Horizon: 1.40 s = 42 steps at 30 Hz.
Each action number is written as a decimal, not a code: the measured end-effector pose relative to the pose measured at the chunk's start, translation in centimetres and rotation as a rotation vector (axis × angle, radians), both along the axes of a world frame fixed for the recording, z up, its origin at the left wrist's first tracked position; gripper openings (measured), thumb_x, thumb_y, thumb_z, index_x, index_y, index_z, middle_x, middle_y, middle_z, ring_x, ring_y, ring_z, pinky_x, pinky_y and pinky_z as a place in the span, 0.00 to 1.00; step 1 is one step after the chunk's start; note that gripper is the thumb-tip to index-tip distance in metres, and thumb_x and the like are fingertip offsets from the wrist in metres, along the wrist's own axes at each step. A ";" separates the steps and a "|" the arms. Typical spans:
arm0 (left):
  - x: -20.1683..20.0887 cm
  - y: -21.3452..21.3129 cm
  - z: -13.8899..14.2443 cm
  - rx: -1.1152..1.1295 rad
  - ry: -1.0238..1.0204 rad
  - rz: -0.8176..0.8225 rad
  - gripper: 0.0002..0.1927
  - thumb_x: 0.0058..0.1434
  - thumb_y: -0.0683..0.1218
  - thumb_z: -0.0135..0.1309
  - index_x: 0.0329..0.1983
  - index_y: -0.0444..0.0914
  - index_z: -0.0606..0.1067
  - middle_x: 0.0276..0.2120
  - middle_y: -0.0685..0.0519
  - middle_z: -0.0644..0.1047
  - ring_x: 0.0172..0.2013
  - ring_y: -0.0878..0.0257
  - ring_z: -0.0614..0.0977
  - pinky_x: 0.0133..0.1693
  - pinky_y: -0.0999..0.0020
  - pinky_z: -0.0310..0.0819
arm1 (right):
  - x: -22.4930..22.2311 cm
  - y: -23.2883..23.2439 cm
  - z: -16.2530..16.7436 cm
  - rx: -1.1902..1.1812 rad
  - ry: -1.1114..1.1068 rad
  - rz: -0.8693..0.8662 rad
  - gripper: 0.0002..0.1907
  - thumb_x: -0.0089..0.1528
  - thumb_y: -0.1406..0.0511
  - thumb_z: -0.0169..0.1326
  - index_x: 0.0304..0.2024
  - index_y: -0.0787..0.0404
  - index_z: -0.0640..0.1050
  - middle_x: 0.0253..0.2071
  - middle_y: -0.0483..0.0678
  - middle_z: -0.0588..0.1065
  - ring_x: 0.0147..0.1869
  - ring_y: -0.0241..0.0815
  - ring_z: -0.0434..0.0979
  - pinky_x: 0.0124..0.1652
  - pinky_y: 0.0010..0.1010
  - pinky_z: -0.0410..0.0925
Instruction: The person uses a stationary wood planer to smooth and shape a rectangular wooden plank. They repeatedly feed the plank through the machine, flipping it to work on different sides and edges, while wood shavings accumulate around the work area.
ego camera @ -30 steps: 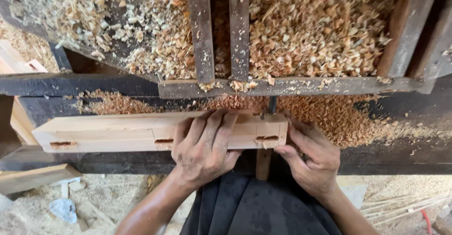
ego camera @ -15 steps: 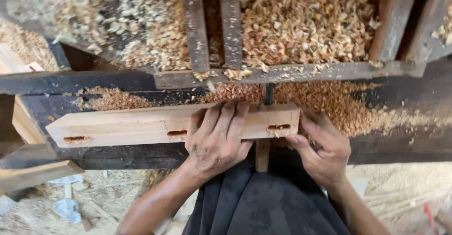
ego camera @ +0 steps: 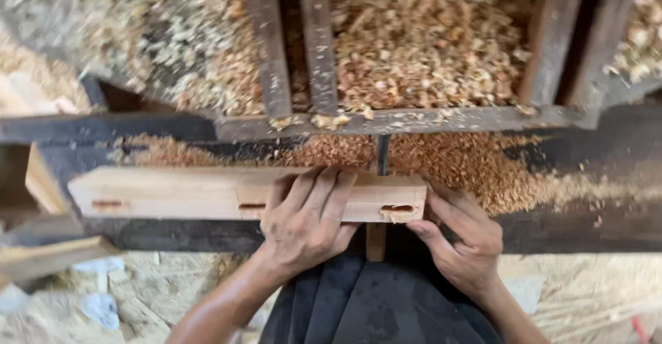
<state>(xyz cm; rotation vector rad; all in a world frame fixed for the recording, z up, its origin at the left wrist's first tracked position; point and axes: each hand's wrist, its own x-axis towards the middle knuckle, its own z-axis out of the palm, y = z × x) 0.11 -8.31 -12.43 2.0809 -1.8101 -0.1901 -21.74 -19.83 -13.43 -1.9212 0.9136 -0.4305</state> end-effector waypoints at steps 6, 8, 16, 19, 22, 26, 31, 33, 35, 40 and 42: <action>0.6 -0.7 -0.4 -0.023 -0.028 0.010 0.31 0.53 0.54 0.62 0.58 0.36 0.75 0.49 0.47 0.78 0.47 0.53 0.79 0.49 0.56 0.71 | 0.5 -0.6 -0.5 0.038 -0.048 -0.047 0.20 0.60 0.67 0.65 0.52 0.71 0.79 0.51 0.60 0.80 0.51 0.48 0.83 0.48 0.31 0.75; 1.1 -0.5 -0.3 -0.062 -0.056 0.043 0.29 0.59 0.54 0.64 0.59 0.35 0.74 0.49 0.48 0.78 0.46 0.55 0.79 0.49 0.57 0.70 | 1.0 -0.3 -0.6 0.029 0.001 -0.039 0.19 0.60 0.68 0.65 0.52 0.70 0.81 0.49 0.58 0.81 0.48 0.46 0.83 0.46 0.30 0.76; 1.6 2.2 0.6 -0.049 -0.015 0.056 0.31 0.47 0.52 0.66 0.54 0.35 0.75 0.47 0.47 0.78 0.47 0.51 0.79 0.53 0.54 0.68 | 1.0 1.2 -0.3 -0.008 -0.111 0.050 0.18 0.60 0.67 0.67 0.51 0.67 0.82 0.46 0.55 0.82 0.49 0.44 0.83 0.49 0.31 0.76; -0.6 4.7 0.3 -0.102 -0.049 0.023 0.28 0.50 0.50 0.66 0.54 0.38 0.76 0.49 0.49 0.78 0.50 0.52 0.78 0.55 0.55 0.67 | -1.0 2.5 0.6 0.048 -0.096 0.040 0.25 0.57 0.66 0.67 0.55 0.67 0.79 0.49 0.54 0.81 0.52 0.44 0.83 0.52 0.33 0.74; -3.6 7.7 -0.4 -0.242 -0.143 0.090 0.26 0.60 0.51 0.66 0.58 0.40 0.74 0.58 0.51 0.76 0.59 0.55 0.77 0.59 0.58 0.63 | -2.4 4.2 1.4 0.175 -0.070 0.073 0.34 0.54 0.65 0.68 0.61 0.67 0.74 0.52 0.54 0.78 0.54 0.44 0.81 0.55 0.32 0.72; -6.5 10.4 -1.5 -0.317 -0.106 0.115 0.30 0.65 0.58 0.67 0.62 0.40 0.71 0.63 0.50 0.73 0.63 0.55 0.73 0.62 0.58 0.59 | -2.6 5.6 1.7 0.151 0.021 0.126 0.32 0.53 0.65 0.69 0.59 0.63 0.76 0.54 0.52 0.77 0.53 0.42 0.81 0.53 0.30 0.72; -6.9 12.9 -1.3 -0.256 -0.115 0.172 0.36 0.61 0.61 0.66 0.65 0.39 0.70 0.66 0.48 0.70 0.68 0.52 0.68 0.65 0.55 0.58 | -3.0 5.5 2.5 -0.110 -0.029 0.232 0.34 0.51 0.65 0.69 0.59 0.63 0.76 0.56 0.55 0.75 0.60 0.51 0.77 0.56 0.35 0.70; -5.8 13.7 -0.7 -0.268 -0.134 0.213 0.40 0.60 0.64 0.66 0.66 0.37 0.69 0.66 0.45 0.69 0.68 0.49 0.66 0.65 0.53 0.57 | -3.1 5.1 3.0 -0.159 -0.063 0.247 0.36 0.50 0.63 0.71 0.59 0.65 0.75 0.56 0.56 0.74 0.59 0.53 0.76 0.56 0.37 0.70; -3.9 14.7 0.3 -0.278 -0.183 0.301 0.42 0.59 0.66 0.66 0.65 0.35 0.68 0.65 0.42 0.69 0.68 0.49 0.65 0.66 0.52 0.56 | -3.1 4.9 3.4 -0.168 -0.123 0.227 0.37 0.50 0.61 0.71 0.59 0.66 0.75 0.56 0.56 0.74 0.59 0.52 0.76 0.56 0.36 0.70; -0.3 17.8 3.1 -0.186 -0.219 0.484 0.45 0.55 0.66 0.68 0.66 0.35 0.67 0.65 0.42 0.69 0.69 0.46 0.65 0.71 0.49 0.57 | -1.5 4.6 3.1 -0.175 -0.145 0.220 0.11 0.58 0.67 0.66 0.41 0.64 0.82 0.43 0.49 0.79 0.49 0.42 0.81 0.47 0.31 0.74; 0.4 18.6 4.1 -0.149 -0.226 0.506 0.47 0.53 0.65 0.69 0.67 0.35 0.68 0.66 0.42 0.70 0.70 0.46 0.64 0.70 0.49 0.57 | -1.1 4.3 2.8 -0.155 -0.150 0.216 0.05 0.62 0.68 0.62 0.37 0.63 0.81 0.40 0.47 0.80 0.46 0.38 0.81 0.46 0.30 0.75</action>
